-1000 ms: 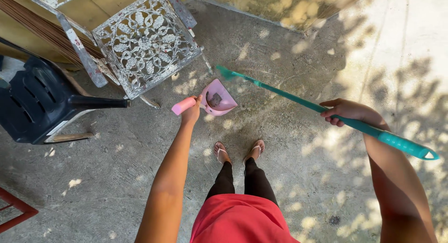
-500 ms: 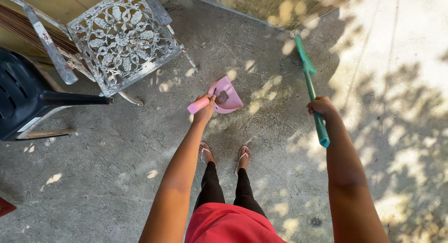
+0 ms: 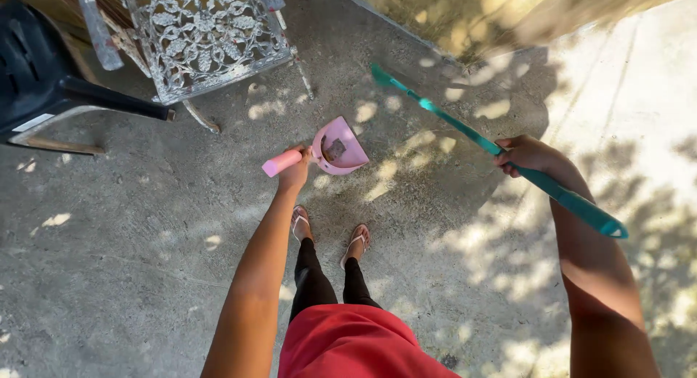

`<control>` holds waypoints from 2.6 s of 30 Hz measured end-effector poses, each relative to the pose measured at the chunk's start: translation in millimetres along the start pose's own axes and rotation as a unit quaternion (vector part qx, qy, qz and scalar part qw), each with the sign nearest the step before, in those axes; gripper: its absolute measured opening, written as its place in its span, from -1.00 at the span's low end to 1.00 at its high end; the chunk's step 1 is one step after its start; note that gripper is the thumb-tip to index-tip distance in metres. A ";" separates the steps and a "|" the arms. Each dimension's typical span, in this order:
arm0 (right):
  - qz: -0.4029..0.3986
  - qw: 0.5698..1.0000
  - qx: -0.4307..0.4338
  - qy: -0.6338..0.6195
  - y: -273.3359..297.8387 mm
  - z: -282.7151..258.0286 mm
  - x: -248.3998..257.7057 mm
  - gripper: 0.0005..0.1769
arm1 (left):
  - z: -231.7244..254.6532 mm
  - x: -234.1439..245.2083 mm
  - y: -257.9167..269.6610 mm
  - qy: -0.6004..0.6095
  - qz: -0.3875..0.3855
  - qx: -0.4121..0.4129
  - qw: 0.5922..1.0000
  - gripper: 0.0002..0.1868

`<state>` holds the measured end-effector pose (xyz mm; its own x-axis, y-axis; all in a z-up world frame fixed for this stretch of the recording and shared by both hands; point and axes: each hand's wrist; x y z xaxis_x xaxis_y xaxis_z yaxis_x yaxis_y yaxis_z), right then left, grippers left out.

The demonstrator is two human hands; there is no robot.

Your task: Sweeping and raking leaves into a pink dustpan in an outdoor garden area.

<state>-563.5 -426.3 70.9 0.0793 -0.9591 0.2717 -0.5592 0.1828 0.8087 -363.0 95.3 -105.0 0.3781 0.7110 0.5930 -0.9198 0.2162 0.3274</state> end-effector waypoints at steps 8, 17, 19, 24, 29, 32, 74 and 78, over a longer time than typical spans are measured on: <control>0.025 0.995 0.093 -0.032 -138.4 24.3 -162.4 -0.69 | -85.0 60.1 70.4 -0.004 0.107 0.135 0.985 -0.51; -0.234 0.959 0.071 0.140 7.4 -106.5 -166.4 -0.31 | -135.5 96.6 110.2 0.050 0.102 0.216 0.970 -0.53; -0.232 0.954 0.077 0.173 22.4 -132.0 -181.0 -0.26 | -150.6 105.8 116.0 0.032 0.128 0.219 0.967 -0.56; -0.133 0.964 0.130 0.190 -36.6 -117.4 -298.4 -0.21 | -193.0 143.9 153.9 0.031 0.216 0.184 0.958 -0.57; -0.207 0.955 0.147 0.152 -70.6 -73.5 -417.3 -0.28 | -264.9 159.7 176.4 0.038 0.245 0.172 0.953 -0.61; -0.293 0.932 0.113 0.182 -33.4 -113.1 -421.7 -0.29 | -278.3 176.8 194.8 0.079 0.231 0.202 0.949 -0.62; -0.407 0.827 0.117 0.370 -51.1 -292.5 -692.1 -0.35 | -421.7 277.3 341.5 0.169 0.405 0.354 0.826 -0.60; -0.431 0.806 0.109 0.390 -14.8 -364.3 -648.0 -0.36 | -386.5 316.8 358.1 0.367 0.345 0.432 0.748 -0.67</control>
<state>-306.0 271.3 73.0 0.9636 -0.2659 -0.0278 -0.1437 -0.6027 0.7849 -613.1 656.6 -84.3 -0.6060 0.6989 0.3799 -0.3397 -0.6592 0.6708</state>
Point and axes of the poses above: each hand's wrist, its own y-axis away from the middle knuckle, its own x-axis out of the back of the hand, z = x × y, and after that the axes turned 13 degrees about x, right-handed
